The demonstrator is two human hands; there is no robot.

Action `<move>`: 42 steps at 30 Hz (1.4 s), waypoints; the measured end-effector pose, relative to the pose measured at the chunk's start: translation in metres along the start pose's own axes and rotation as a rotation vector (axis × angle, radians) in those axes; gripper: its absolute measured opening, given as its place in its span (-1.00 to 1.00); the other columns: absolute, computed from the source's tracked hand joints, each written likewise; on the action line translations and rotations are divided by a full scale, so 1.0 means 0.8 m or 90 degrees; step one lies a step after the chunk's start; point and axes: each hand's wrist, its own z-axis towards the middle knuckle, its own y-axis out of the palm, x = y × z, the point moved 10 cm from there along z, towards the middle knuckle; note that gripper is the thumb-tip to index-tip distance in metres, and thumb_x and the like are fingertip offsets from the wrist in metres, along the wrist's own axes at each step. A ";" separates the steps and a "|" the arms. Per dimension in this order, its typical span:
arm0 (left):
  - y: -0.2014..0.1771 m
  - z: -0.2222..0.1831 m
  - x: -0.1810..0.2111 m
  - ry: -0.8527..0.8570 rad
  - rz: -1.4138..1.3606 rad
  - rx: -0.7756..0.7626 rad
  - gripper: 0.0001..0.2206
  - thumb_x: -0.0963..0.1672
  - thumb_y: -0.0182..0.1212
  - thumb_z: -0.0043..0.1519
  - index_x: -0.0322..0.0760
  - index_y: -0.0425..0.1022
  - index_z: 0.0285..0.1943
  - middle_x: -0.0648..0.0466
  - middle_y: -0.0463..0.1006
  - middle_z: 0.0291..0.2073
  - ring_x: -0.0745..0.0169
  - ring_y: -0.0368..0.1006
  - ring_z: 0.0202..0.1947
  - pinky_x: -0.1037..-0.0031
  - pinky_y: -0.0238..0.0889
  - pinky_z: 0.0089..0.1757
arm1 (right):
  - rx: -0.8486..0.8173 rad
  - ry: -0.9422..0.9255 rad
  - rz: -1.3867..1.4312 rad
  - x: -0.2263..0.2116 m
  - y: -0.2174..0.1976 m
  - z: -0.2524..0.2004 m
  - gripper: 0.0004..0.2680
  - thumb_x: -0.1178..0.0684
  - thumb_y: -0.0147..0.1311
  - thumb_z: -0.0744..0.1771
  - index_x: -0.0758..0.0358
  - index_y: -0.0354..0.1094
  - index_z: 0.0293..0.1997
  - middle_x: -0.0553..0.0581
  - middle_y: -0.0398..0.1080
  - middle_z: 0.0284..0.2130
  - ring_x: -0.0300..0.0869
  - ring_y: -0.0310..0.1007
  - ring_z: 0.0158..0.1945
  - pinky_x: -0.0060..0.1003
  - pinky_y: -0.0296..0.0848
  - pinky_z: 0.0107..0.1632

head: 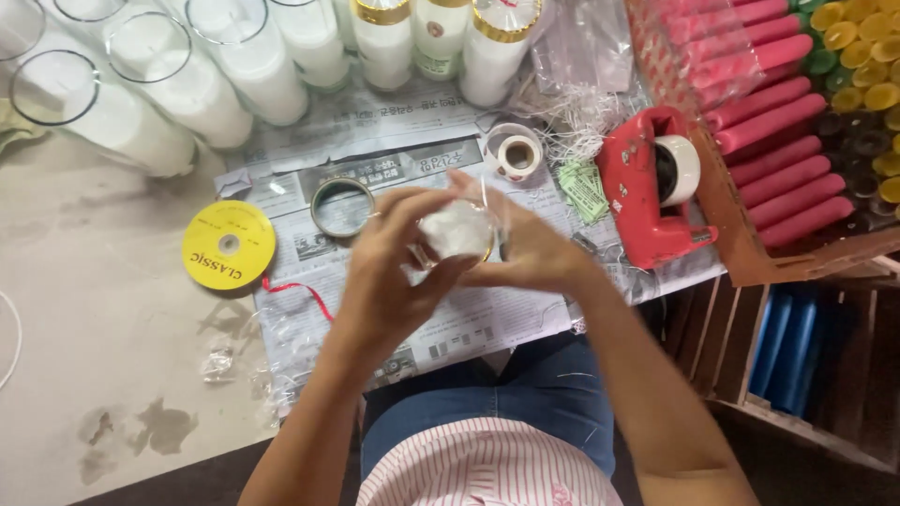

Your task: Decorating candle jars by attaching gold rings and tying red ribbons around them.

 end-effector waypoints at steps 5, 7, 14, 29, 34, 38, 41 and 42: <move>-0.075 -0.056 -0.050 -0.119 -0.010 0.072 -0.54 -0.18 0.43 0.14 -0.30 0.46 0.25 -0.11 0.47 0.01 0.20 0.47 -0.50 0.49 0.35 -0.45 | 0.264 0.105 -0.131 0.067 -0.187 -0.029 -0.74 0.18 0.05 0.38 0.08 0.34 0.22 0.15 0.48 -0.13 -0.08 0.50 -0.04 -0.17 0.43 0.07; -0.080 -0.073 -0.051 -0.151 0.020 0.099 -0.62 -0.20 0.40 0.16 -0.36 0.52 0.18 -0.12 0.53 -0.10 0.20 0.46 -0.55 0.49 0.32 -0.49 | 0.414 0.139 -0.327 0.103 -0.255 -0.028 -0.85 0.08 0.08 0.41 -0.15 0.56 -0.01 -0.11 0.52 -0.33 -0.30 0.53 -0.24 -0.39 0.45 -0.10; 0.107 -0.090 -0.003 -0.210 -0.170 -0.382 -0.85 -0.09 0.32 0.19 -0.17 0.62 -0.13 0.16 0.57 -0.41 0.38 0.34 -0.51 0.52 0.20 -0.42 | 0.144 0.072 -0.704 0.222 -0.258 0.079 -0.86 0.12 0.31 0.31 0.10 0.60 -0.05 0.19 0.56 -0.10 0.13 0.30 0.11 0.09 0.32 0.19; 0.267 0.072 -0.158 -0.314 -0.188 0.014 -0.55 -0.15 0.13 0.26 -0.28 0.28 0.36 0.04 0.54 -0.02 0.41 0.36 -0.44 0.56 0.31 -0.35 | 0.243 0.268 -0.211 0.121 -0.286 0.067 -0.96 0.10 0.18 0.42 0.15 0.49 -0.18 -0.01 0.49 -0.28 -0.29 0.40 -0.19 -0.27 0.41 0.02; 0.279 0.143 -0.173 -0.258 -0.248 0.200 -0.48 -0.17 0.14 0.28 -0.15 0.23 0.48 0.15 0.48 -0.36 0.42 0.19 -0.56 0.48 0.14 -0.39 | 0.215 0.226 -0.200 0.097 -0.276 0.045 -0.98 0.20 0.11 0.39 0.27 0.45 -0.17 0.22 0.50 0.01 -0.06 0.52 0.05 -0.22 0.57 0.13; 0.338 0.170 -0.228 -0.262 -0.329 0.215 -0.77 -0.15 0.18 0.30 -0.02 0.55 0.12 0.09 0.63 -0.34 0.33 0.52 -0.40 0.51 0.43 -0.35 | 0.227 0.050 -0.225 0.100 -0.281 0.025 -0.95 0.27 0.16 0.37 0.34 0.51 -0.14 0.22 0.45 0.01 -0.08 0.50 0.05 -0.31 0.55 0.02; 0.356 0.172 -0.255 -0.293 -0.214 0.209 -0.87 -0.08 0.22 0.27 0.05 0.67 -0.11 0.09 0.68 -0.42 0.10 0.64 -0.32 0.37 0.46 -0.26 | 0.275 0.025 -0.236 0.088 -0.291 -0.001 -0.93 0.26 0.17 0.38 0.29 0.54 -0.10 0.17 0.45 -0.18 -0.19 0.48 -0.13 -0.37 0.52 -0.18; 0.358 0.172 -0.256 -0.300 -0.150 0.190 -0.87 -0.03 0.24 0.24 0.09 0.69 -0.15 0.14 0.68 -0.39 0.01 0.63 -0.19 0.26 0.46 -0.11 | 0.298 0.067 -0.229 0.084 -0.294 -0.010 -0.92 0.24 0.14 0.39 0.25 0.54 -0.08 0.11 0.45 -0.35 -0.30 0.47 -0.31 -0.40 0.51 -0.32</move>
